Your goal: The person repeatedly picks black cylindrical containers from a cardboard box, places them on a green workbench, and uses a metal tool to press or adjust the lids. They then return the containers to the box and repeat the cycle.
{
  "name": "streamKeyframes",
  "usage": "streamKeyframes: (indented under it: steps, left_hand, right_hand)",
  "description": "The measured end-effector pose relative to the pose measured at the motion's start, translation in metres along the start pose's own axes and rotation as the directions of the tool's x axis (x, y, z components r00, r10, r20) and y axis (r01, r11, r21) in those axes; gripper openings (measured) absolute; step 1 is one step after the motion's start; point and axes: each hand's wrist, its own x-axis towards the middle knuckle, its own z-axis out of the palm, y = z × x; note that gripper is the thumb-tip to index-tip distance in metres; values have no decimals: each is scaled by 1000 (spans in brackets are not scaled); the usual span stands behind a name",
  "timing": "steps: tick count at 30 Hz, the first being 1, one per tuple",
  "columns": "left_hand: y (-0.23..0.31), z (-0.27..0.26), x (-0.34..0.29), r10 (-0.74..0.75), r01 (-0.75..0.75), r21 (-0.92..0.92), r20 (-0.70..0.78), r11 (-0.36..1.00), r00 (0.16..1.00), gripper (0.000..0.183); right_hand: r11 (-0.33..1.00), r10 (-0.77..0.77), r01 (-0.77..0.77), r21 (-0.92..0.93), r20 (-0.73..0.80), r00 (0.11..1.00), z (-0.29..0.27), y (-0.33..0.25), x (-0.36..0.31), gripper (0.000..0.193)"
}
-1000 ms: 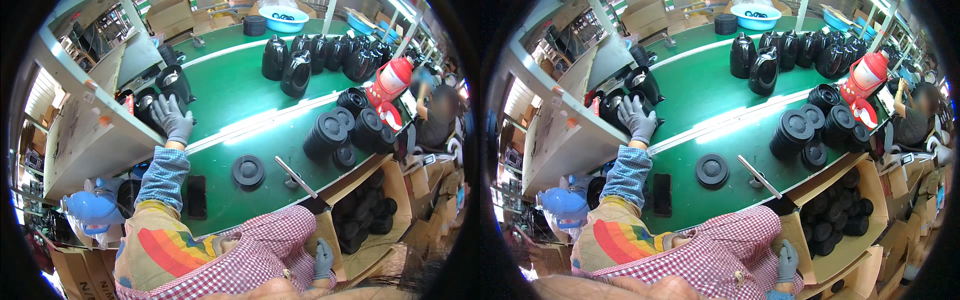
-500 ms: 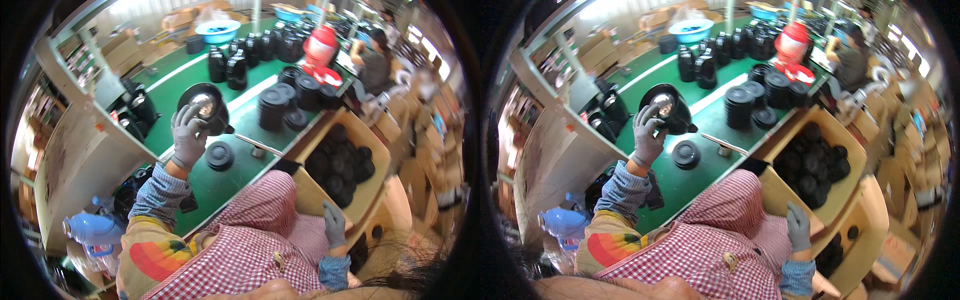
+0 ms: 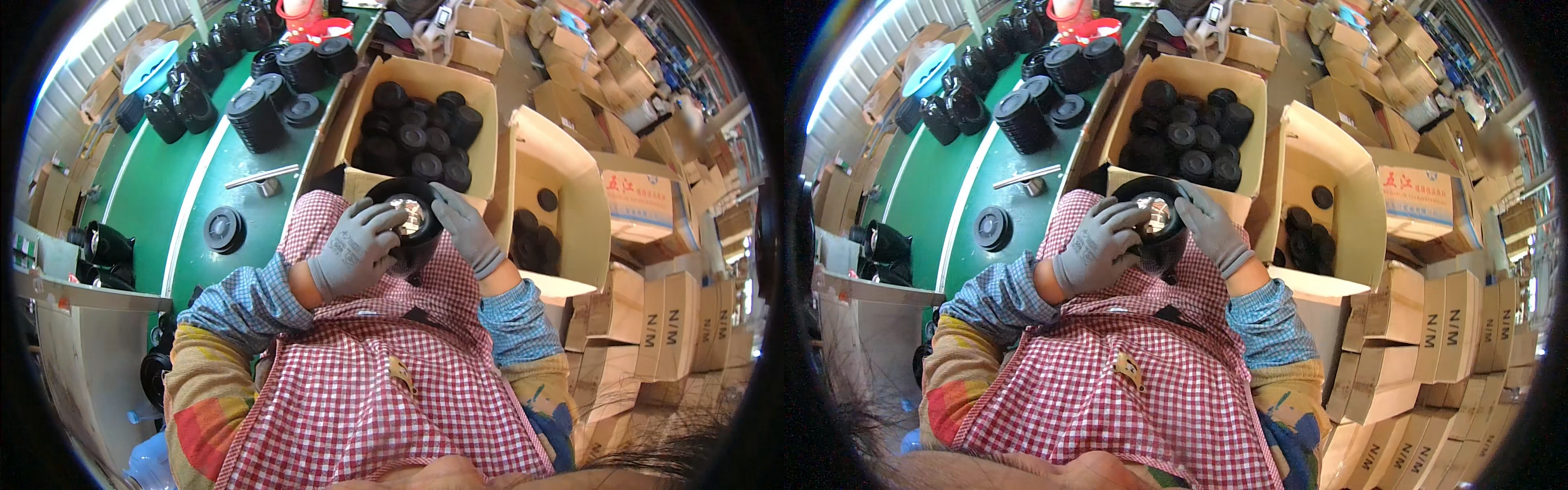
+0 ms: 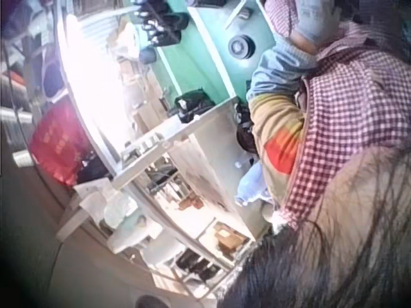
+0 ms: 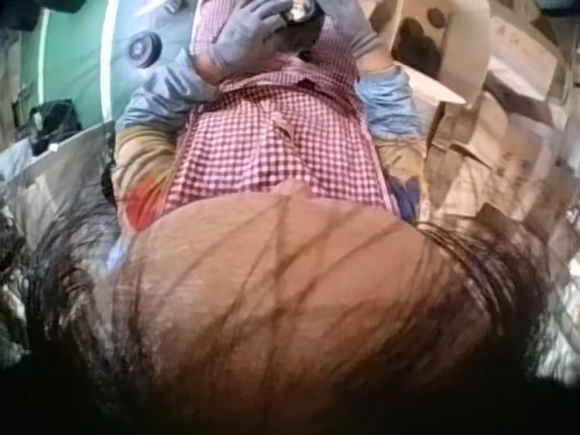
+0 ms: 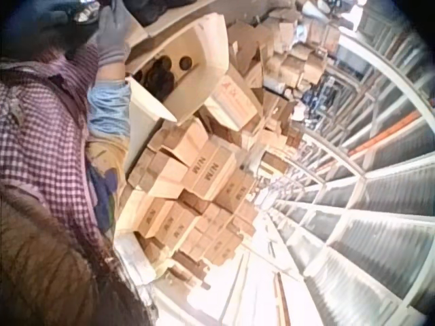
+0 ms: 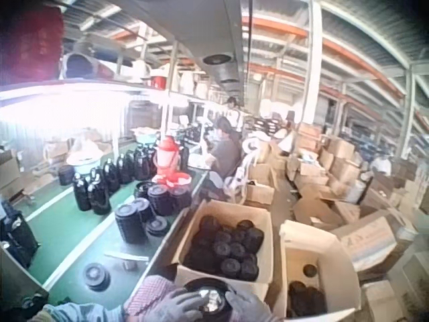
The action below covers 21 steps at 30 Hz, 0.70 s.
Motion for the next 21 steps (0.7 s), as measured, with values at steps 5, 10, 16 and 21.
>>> streamKeyframes:
  steps: [5, 10, 16, 21]
  left_hand:
    - [42, 20, -6, 7, 6, -50, 252, 999, 968, 41]
    - [8, -21, 0, 120, -90, -123, 260, 988, 958, 63]
    - [-33, -8, -15, 367, -327, -172, 335, 929, 868, 40]
    - [-42, 34, -39, 161, -88, -286, 241, 954, 957, 29]
  right_hand:
    - [987, 24, -59, 149, 231, 973, -3, 51, 5, 40]
    - [875, 79, -326, 358, 559, 826, 1, 46, 43, 41]
    - [886, 287, -461, 45, 728, 623, 31, 48, 80, 42]
    - [943, 285, -329, -58, 655, 700, 23, 65, 82, 35]
